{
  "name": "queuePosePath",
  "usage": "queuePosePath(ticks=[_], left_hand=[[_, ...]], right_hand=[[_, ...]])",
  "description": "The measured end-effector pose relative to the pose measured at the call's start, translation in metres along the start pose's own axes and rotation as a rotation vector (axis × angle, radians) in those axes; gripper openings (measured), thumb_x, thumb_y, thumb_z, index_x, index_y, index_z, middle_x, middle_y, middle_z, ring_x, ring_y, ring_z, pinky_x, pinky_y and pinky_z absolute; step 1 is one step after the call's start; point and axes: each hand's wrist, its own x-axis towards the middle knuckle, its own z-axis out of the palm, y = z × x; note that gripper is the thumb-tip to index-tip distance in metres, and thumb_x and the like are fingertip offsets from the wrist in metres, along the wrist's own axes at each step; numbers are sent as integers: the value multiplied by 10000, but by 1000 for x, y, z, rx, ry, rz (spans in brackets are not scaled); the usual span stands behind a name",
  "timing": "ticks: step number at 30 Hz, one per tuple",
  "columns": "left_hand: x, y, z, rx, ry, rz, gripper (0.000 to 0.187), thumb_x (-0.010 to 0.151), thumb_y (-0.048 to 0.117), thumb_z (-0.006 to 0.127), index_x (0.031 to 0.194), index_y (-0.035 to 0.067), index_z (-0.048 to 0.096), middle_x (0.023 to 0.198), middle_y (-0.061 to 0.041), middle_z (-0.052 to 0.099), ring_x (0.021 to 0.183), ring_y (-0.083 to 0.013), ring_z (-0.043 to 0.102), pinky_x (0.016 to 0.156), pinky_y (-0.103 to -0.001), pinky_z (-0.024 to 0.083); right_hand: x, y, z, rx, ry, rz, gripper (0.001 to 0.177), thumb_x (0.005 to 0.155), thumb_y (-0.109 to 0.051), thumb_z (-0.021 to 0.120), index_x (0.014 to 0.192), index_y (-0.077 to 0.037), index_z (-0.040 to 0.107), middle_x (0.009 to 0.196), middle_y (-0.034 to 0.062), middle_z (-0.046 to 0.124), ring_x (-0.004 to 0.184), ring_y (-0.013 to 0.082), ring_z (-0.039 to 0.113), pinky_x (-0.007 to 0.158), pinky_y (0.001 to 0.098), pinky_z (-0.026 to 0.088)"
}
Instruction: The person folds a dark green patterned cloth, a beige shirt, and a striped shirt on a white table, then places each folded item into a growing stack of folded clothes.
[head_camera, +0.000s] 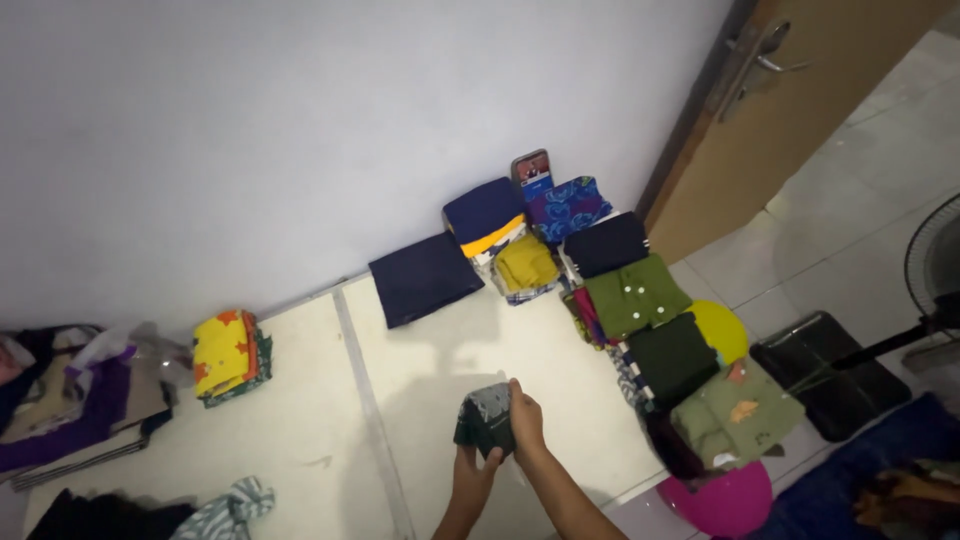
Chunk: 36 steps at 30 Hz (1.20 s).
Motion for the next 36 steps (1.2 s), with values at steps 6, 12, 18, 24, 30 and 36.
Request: queuePosePath(ticks=[6,12,18,24,30,36], left_hand=[[13,63,54,179,-43,47,1042,749,370,880,1544,82,271,1455,-172,533,1310,-317,607,1092,-432,495],[34,111,60,123,345,-148,491,897,396,703,1234,40,664,1127,-125,769,989,-203,750,891,-318,573],[44,135,39,156,297,-119,365,823,265,825,1022,-36,769,890,-118,805,736,-177,716,689,-281,562],[38,168,50,294,180,-202,334,812,267,829,955,-28,769,822,-131,790,657,-188,708,639,-266,564],[38,146,73,142,205,-220,435,823,344,804,1103,22,721,899,-107,781,726,-173,721,675,-267,575],[25,161,80,252,97,-203,530,840,249,802,1286,34,611,1054,-106,781,857,-175,770,760,-270,618]], right_hand=[[40,16,-19,436,-155,209,676,1043,-502,396,1366,56,598,1261,231,679,1052,270,669,898,347,535],[34,-10,-21,25,-187,40,644,1043,-458,370,1297,62,654,1246,175,682,1073,226,613,937,311,452],[30,-62,-33,-323,-152,-609,427,950,-365,601,1260,-77,650,1225,74,655,1147,197,599,1017,329,486],[-1,-118,-41,-405,-419,-445,290,900,-321,716,1015,-55,708,802,67,693,638,128,606,607,235,503],[36,-92,-27,-270,-130,-529,343,994,-329,649,778,-65,617,642,24,539,587,141,484,603,274,432],[52,-81,-28,-224,-30,-546,441,1098,-381,422,788,-96,553,664,34,487,612,144,487,646,294,458]])
